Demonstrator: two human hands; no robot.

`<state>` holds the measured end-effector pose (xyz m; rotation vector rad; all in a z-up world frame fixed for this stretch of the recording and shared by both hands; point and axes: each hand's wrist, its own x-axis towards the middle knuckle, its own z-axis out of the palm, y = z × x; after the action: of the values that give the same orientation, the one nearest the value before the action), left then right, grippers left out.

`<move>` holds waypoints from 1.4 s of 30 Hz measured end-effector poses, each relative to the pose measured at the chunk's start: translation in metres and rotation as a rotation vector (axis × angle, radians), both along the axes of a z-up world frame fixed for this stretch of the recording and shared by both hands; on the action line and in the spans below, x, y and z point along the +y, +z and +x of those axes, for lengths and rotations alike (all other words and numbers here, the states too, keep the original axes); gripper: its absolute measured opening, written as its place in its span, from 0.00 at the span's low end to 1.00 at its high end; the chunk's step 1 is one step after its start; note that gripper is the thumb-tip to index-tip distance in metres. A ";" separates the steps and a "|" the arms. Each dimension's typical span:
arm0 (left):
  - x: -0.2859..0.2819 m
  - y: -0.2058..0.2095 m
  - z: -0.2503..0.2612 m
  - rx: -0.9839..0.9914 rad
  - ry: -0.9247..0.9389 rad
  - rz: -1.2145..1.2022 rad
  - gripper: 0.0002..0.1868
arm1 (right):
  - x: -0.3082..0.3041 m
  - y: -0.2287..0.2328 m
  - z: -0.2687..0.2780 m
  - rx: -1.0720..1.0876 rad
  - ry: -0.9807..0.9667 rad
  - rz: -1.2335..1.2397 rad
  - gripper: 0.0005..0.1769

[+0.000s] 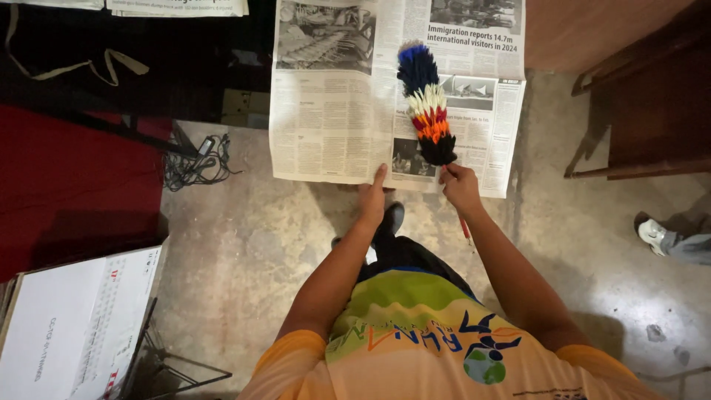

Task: The person is using a feather duster to clean a newspaper and flipping through its pages.

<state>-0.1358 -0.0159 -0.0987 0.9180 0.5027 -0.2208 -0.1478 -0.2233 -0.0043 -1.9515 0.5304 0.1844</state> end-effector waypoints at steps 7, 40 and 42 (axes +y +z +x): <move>-0.005 -0.018 0.008 -0.345 -0.006 0.302 0.28 | 0.000 -0.010 0.001 0.010 -0.019 0.009 0.11; 0.033 0.167 0.010 -0.429 -0.520 0.637 0.26 | 0.047 0.060 0.048 -0.346 -0.014 0.826 0.08; 0.013 0.174 0.019 -0.428 -0.522 0.656 0.24 | 0.078 0.111 0.063 -0.197 0.034 0.667 0.11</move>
<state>-0.1166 -0.0029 0.0756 1.6886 -0.0924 -0.3277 -0.0844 -0.1455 0.1067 -1.3093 0.2565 0.1619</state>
